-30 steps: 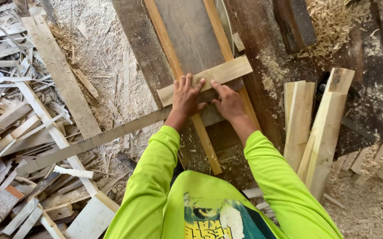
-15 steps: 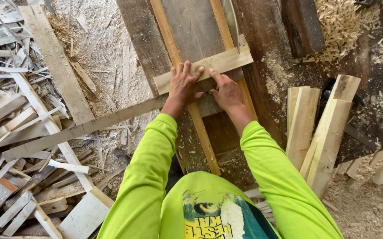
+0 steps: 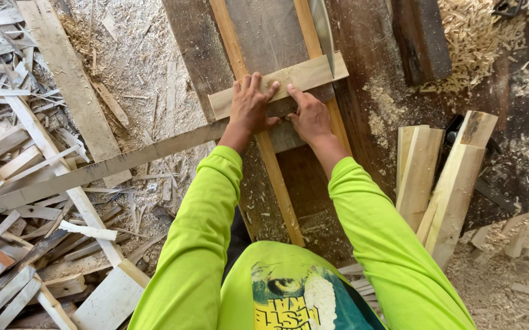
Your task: The person measures and marks a piece of wood, uses a hammer to attach it to a larger wooden frame, and then cleans up wood scraps by picking them up by hand.
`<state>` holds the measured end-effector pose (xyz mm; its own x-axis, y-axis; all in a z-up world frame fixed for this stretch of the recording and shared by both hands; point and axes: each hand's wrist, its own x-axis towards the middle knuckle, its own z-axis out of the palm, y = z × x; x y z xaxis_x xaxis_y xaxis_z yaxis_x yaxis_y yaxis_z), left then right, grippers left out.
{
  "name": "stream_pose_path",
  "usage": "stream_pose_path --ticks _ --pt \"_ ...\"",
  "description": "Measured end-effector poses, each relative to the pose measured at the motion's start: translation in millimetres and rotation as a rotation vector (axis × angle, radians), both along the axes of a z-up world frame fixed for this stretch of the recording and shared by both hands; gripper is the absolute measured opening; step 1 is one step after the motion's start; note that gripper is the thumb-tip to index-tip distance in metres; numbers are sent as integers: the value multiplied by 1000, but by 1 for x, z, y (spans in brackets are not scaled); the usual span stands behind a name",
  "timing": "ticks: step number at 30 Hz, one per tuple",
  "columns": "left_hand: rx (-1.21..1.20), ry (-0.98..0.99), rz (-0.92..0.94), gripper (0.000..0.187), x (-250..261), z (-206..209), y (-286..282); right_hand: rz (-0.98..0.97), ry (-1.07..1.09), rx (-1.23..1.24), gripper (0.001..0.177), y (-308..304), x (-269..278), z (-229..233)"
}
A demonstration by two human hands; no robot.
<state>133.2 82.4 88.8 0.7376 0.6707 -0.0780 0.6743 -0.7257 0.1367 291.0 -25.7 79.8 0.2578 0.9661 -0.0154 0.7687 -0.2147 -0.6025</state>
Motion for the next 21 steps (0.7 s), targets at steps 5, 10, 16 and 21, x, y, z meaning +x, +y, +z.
stream_pose_path --ticks 5,10,16,21 --pt "-11 -25 23 96 6 -1 13 -8 -40 58 72 19 6 -5" --pt "46 -120 -18 94 -9 -3 -22 -50 -13 -13 70 -21 -6 -6" --pt "-86 -358 46 94 -46 -21 -102 -75 23 -40 75 -121 -26 17" --pt "-82 -255 101 81 -62 -22 -108 -103 133 -175 80 -169 -37 59"
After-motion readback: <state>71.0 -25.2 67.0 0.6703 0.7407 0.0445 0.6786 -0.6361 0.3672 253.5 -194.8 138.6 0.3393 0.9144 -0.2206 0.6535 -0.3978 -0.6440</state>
